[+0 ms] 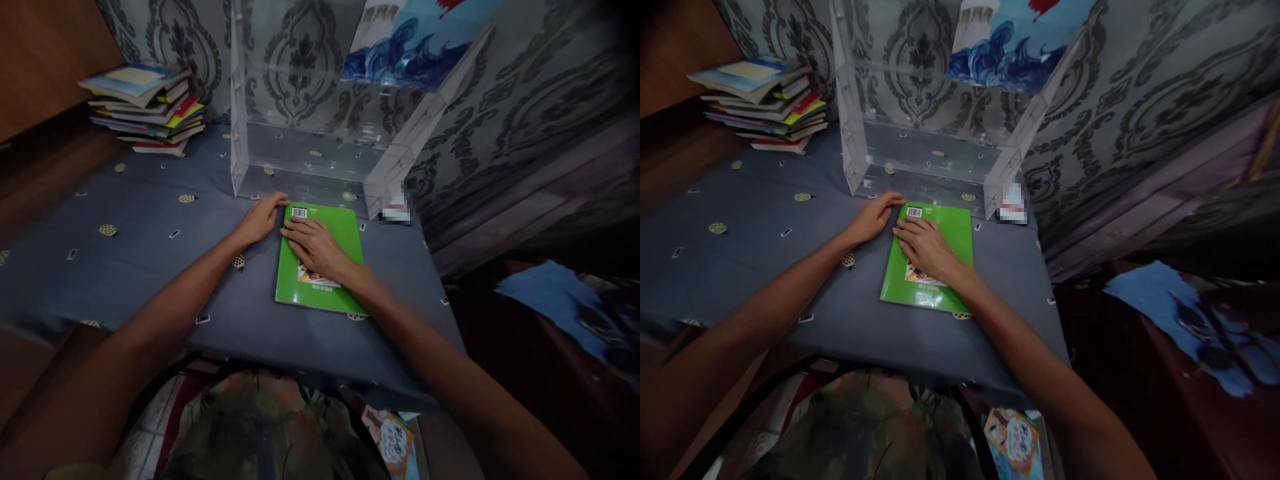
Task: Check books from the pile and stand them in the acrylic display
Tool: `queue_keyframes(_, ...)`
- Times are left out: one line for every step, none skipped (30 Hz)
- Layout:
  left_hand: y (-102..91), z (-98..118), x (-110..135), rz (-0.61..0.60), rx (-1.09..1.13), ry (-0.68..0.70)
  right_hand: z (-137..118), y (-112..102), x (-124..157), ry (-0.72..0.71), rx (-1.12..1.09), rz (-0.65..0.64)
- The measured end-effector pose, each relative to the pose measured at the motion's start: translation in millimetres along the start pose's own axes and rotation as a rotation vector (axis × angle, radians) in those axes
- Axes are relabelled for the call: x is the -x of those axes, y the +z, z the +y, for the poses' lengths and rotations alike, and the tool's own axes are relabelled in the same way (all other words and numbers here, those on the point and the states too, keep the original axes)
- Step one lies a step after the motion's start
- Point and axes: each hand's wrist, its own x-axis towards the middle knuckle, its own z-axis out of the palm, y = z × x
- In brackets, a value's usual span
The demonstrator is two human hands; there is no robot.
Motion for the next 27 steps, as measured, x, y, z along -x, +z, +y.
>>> queue_keyframes(0.0, 0, 0, 0.002, -0.001, 0.004, -3, -1, 4, -0.009, -0.007, -0.005)
queue_keyframes(-0.1, 0, 0, 0.006, -0.004, 0.009, -6, -3, 7, -0.019, -0.014, -0.011)
queue_keyframes(-0.3, 1, 0, 0.008, -0.005, 0.017, -10, -5, 11, -0.029, -0.02, -0.017)
queue_keyframes(-0.4, 1, 0, 0.008, -0.006, 0.024, -13, -6, 14, -0.04, -0.026, -0.023)
queue_keyframes(-0.6, 1, 0, 0.007, -0.008, 0.029, -16, -8, 18, -0.052, -0.032, -0.029)
queue_keyframes(-0.7, 1, 0, 0.005, -0.008, 0.032, -20, -10, 22, -0.065, -0.039, -0.035)
queue_keyframes(-0.8, 1, 0, 0.002, -0.008, 0.033, -24, -11, 26, -0.079, -0.047, -0.039)
queue_keyframes(-0.9, 1, 0, 0.001, -0.008, 0.032, -28, -12, 30, -0.094, -0.056, -0.043)
queue_keyframes(-0.9, 1, 0, 0.002, -0.009, 0.029, -31, -14, 34, -0.111, -0.067, -0.047)
queue_keyframes(-1.0, 1, 0, 0.003, -0.011, 0.027, -35, -15, 38, -0.129, -0.08, -0.052)
queue_keyframes(-1.2, 1, 0, 0.002, -0.014, 0.028, -39, -17, 42, -0.148, -0.093, -0.058)
queue_keyframes(-1.4, 1, 0, -0.002, -0.017, 0.03, -42, -19, 45, -0.168, -0.107, -0.066)
queue_keyframes(-1.7, 1, 0, -0.008, -0.019, 0.033, -45, -20, 48, -0.189, -0.119, -0.072)
queue_keyframes(-1.9, 2, 1, -0.015, -0.02, 0.038, -47, -22, 51, -0.212, -0.131, -0.078)
queue_keyframes(-2.2, 2, 1, -0.02, -0.023, 0.042, -48, -23, 53, -0.24, -0.14, -0.082)
queue_keyframes(-2.4, 3, 1, -0.022, -0.026, 0.043, -49, -24, 54, -0.267, -0.149, -0.087)
queue_keyframes(-2.5, 3, 1, -0.021, -0.032, 0.043, -49, -25, 55, -0.293, -0.157, -0.092)
queue_keyframes(-2.7, 4, 2, -0.019, -0.04, 0.042, -49, -26, 56, -0.314, -0.167, -0.097)
queue_keyframes(-2.8, 5, 2, -0.02, -0.049, 0.04, -48, -26, 57, -0.329, -0.177, -0.102)
queue_keyframes(-3.1, 6, 2, -0.023, -0.06, 0.038, -47, -26, 57, -0.338, -0.187, -0.106)
queue_keyframes(-3.3, 7, 2, -0.029, -0.071, 0.036, -46, -26, 58, -0.34, -0.196, -0.106)
queue_keyframes(-3.7, 8, 3, -0.037, -0.082, 0.036, -45, -26, 58, -0.34, -0.203, -0.103)
queue_keyframes(-4.1, 8, 3, -0.042, -0.094, 0.035, -45, -26, 59, -0.339, -0.207, -0.097)
queue_keyframes(-4.5, 9, 3, -0.046, -0.107, 0.034, -44, -26, 60, -0.339, -0.207, -0.089)
queue_keyframes(-4.9, 10, 3, -0.048, -0.117, 0.035, -43, -26, 61, -0.341, -0.207, -0.079)
queue_keyframes(-5.2, 10, 3, -0.048, -0.126, 0.037, -42, -26, 63, -0.34, -0.204, -0.069)
queue_keyframes(-5.4, 11, 3, -0.047, -0.134, 0.041, -42, -27, 64, -0.337, -0.2, -0.063)
